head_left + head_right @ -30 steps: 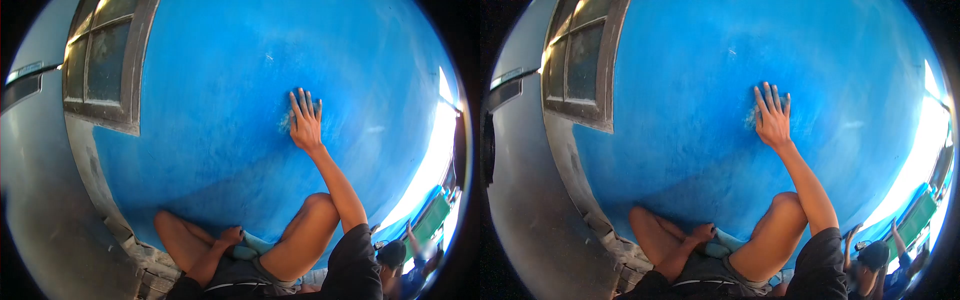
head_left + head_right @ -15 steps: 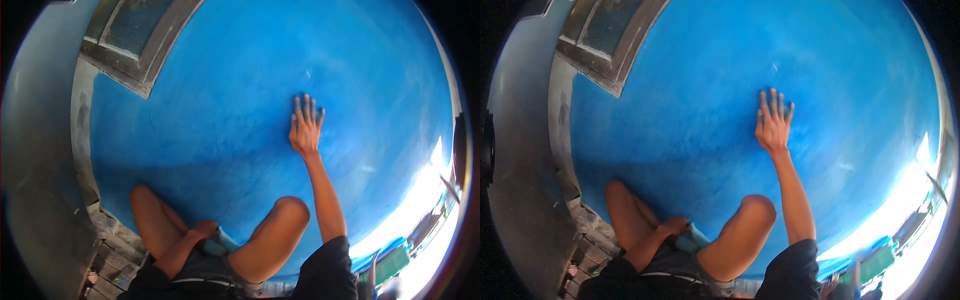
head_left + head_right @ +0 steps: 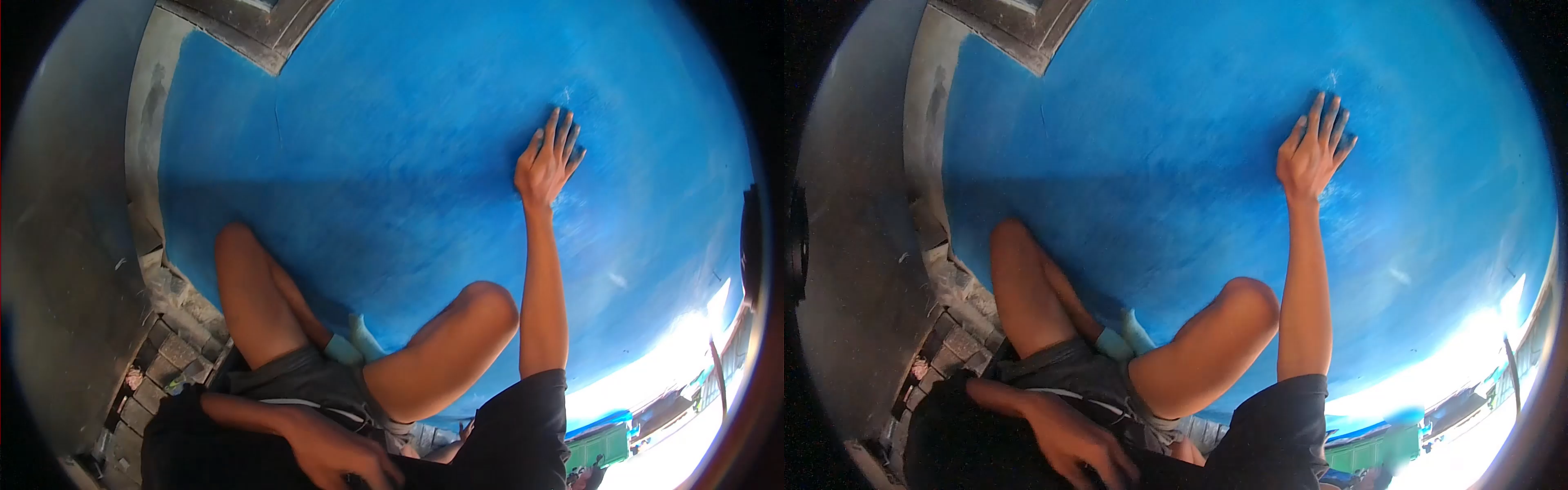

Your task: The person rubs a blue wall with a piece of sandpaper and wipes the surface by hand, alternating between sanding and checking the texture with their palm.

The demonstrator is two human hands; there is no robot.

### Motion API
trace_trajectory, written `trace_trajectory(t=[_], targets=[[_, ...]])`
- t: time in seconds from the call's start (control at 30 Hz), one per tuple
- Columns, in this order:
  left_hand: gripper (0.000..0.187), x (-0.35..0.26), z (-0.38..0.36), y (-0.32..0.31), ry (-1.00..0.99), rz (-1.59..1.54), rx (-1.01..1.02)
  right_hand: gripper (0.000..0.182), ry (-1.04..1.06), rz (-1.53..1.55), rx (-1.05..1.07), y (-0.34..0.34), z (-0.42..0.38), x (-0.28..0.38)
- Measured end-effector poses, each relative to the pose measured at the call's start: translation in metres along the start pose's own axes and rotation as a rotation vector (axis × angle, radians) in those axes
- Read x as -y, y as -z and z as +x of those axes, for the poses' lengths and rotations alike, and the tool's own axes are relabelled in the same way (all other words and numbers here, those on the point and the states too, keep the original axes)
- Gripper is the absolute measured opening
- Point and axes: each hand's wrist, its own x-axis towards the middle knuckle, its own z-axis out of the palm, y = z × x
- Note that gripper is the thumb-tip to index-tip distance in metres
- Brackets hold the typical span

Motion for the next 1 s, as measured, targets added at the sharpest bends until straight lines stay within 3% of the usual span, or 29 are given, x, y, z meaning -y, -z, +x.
trace_trajectory(t=[0.03, 0.07, 0.23, 0.33, 0.47, 0.53, 0.77, 0.83, 1.0], targets=[[0.053, 0.005, 0.007, -0.008, 0.013, -0.02, 0.105, 0.052, -0.008, 0.005, 0.024, -0.002, -0.001, -0.002], [0.053, 0.007, 0.013, -0.012, 0.01, -0.044, 0.086, 0.052, 0.007, -0.004, -0.005, -0.004, -0.002, -0.003], [0.029, -0.016, 0.031, -0.001, -0.328, 0.057, -0.581, 0.052, 0.046, 0.047, -0.103, -0.007, -0.002, -0.003], [0.018, -0.023, 0.053, 0.01, -0.565, -0.318, -0.935, 0.05, 0.072, 0.099, -0.169, -0.01, -0.001, -0.003], [0.024, -0.025, 0.103, 0.028, -0.693, -0.472, -0.718, 0.051, -0.009, -0.073, 0.015, 0.014, -0.003, 0.009], [0.027, -0.023, 0.124, 0.031, -0.785, -0.487, -0.598, 0.049, 0.037, -0.006, -0.084, 0.007, -0.003, 0.005], [0.039, -0.016, 0.123, 0.026, -0.887, -0.541, -0.528, 0.047, 0.042, 0.032, -0.145, 0.008, -0.007, 0.006], [0.043, -0.011, 0.119, 0.03, -0.886, -0.566, -0.511, 0.047, -0.01, 0.071, -0.048, 0.015, -0.005, 0.007], [0.049, 0.0, 0.118, 0.036, -0.913, -0.538, -0.483, 0.047, -0.003, 0.071, -0.052, 0.016, 0.0, 0.004]])
